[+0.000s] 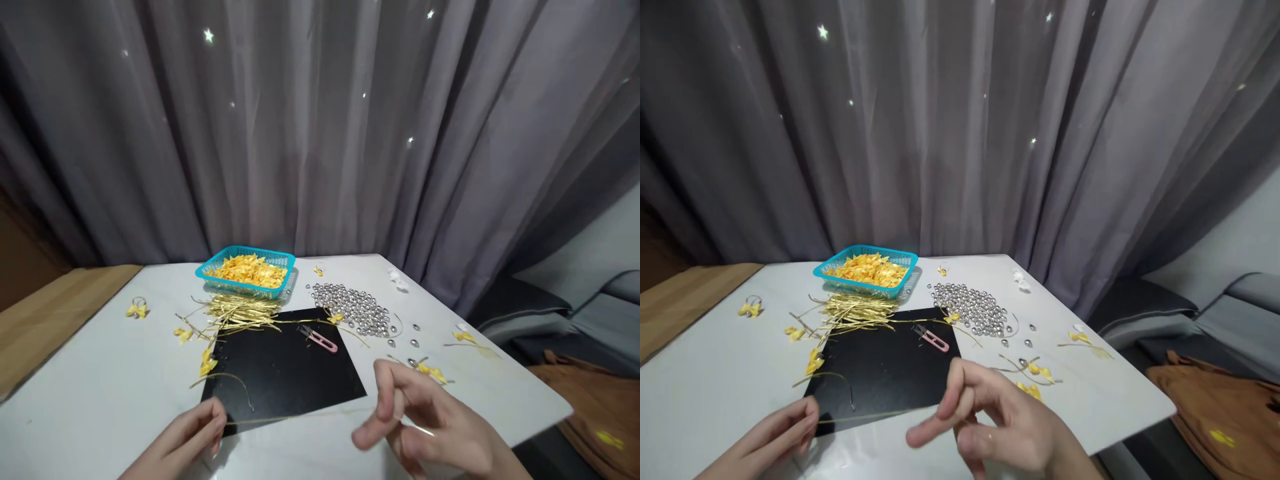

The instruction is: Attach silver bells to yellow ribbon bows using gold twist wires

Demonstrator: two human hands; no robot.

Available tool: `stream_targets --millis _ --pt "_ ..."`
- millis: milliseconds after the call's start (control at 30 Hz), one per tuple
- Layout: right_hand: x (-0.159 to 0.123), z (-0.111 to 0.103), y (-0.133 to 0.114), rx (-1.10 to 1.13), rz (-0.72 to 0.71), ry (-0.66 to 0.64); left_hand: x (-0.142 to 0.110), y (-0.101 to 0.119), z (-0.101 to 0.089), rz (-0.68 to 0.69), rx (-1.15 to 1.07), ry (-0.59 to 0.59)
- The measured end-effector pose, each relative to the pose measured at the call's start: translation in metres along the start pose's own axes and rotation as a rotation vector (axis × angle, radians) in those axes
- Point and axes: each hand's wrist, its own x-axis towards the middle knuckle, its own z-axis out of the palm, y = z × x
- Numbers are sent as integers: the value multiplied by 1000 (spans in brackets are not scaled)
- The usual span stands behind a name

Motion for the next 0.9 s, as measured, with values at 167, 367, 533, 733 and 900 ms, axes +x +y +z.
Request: stream_targets --millis 167,367,533,733,900 --pt "13 1 9 127 -11 78 4 7 4 65 133 -125" --pt "33 -2 11 145 -212 30 9 7 -5 102 189 -114" --pt "53 -7 3 132 -460 128 20 8 -36 153 321 6" --pt "92 -12 9 -132 -353 355 46 -2 -51 68 628 529" --pt "132 -5 53 -139 -177 369 56 3 -41 108 526 530"
